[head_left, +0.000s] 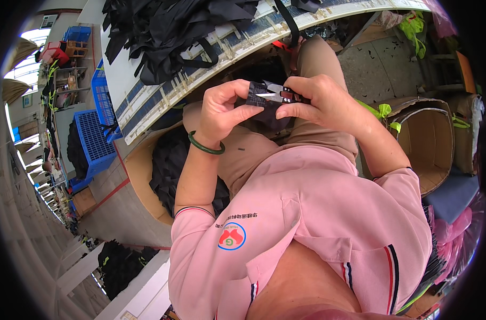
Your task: The person sits on the floor and uses scissors to trim the edges of black fabric pieces. They handle the fabric one piece at a time, cutting small sections and placing the finished items into a pile on the table.
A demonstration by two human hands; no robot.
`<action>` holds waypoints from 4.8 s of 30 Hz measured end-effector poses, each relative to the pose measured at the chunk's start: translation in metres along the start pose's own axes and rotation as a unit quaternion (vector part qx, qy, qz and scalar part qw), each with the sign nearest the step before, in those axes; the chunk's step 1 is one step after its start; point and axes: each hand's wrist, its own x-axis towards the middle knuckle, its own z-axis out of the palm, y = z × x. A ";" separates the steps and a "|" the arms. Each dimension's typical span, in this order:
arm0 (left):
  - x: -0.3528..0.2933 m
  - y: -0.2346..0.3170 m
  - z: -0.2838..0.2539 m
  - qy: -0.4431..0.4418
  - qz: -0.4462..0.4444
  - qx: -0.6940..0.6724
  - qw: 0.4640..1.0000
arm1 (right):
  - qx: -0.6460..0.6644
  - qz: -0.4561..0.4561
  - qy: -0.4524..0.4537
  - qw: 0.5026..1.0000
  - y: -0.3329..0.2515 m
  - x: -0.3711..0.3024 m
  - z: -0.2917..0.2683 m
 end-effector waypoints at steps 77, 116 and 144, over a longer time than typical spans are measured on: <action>0.010 0.012 0.003 -0.031 0.011 0.040 0.999 | -0.020 0.007 -0.004 1.000 -0.002 0.000 -0.011; 0.009 0.006 0.002 -0.079 -0.022 0.030 0.996 | -0.009 -0.002 -0.019 1.000 -0.004 -0.003 -0.004; 0.023 0.010 -0.017 -0.270 -0.157 -0.200 0.928 | 0.077 -0.022 -0.162 0.983 0.002 -0.004 -0.018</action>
